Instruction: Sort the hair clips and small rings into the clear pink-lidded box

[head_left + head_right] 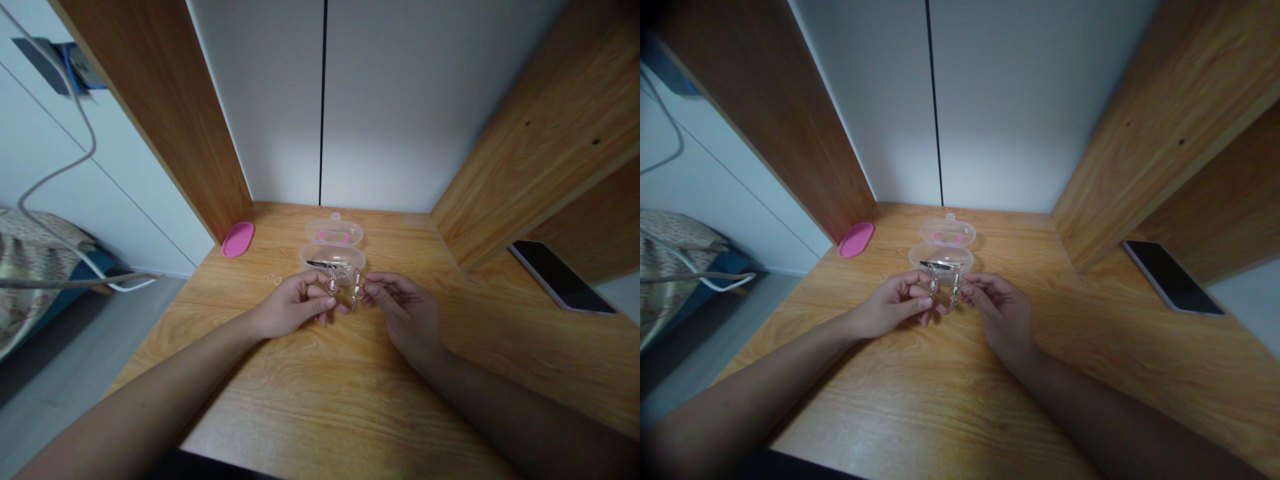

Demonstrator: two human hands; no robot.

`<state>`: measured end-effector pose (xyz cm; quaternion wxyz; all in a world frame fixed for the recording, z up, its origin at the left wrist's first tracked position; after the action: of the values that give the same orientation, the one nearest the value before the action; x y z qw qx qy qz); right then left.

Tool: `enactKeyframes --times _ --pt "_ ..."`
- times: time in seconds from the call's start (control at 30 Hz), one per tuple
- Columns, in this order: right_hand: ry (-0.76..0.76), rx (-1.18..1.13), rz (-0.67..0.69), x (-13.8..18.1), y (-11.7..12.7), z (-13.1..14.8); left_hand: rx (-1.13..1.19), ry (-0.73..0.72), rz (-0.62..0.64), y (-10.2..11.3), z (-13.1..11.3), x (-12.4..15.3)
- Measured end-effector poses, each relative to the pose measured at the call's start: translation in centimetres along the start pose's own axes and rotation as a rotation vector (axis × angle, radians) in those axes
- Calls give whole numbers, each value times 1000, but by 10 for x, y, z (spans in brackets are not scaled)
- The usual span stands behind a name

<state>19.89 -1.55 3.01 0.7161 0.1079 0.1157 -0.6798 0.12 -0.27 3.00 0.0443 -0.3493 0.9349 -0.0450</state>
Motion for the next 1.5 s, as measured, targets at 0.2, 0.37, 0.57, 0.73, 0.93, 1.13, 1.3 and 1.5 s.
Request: enactKeyframes --times 0.2,0.37,0.57,0.73,0.93,1.13,1.3,1.5 --pt "-17 1 11 0 -1 0 -10 21 -7 -1 0 0" --pt "-20 27 33 1 -1 0 -11 29 -23 0 0 0" --pt "-12 47 77 2 -3 -1 -10 44 -59 1 2 -1" --pt "12 55 106 3 -5 0 -15 56 -89 3 3 0" --pt "26 84 140 3 -4 0 -55 70 -93 3 4 0" --pt "60 94 144 5 -3 1 -40 44 -115 3 3 -1" --pt "87 112 133 5 -2 2 -66 21 -132 3 2 -1" --pt "100 67 169 5 -3 4 -142 18 -144 5 3 1"
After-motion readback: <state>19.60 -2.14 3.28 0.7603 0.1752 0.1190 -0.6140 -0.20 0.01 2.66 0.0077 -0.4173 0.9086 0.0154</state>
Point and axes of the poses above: each hand's wrist, its own x-axis away from the middle knuckle, its own y-axis out of the back of the hand, z = x × y, the point moved 3 cm from there along -x, towards the middle knuckle, and after that the axes turned 9 degrees about z, right-handed, at the moved point
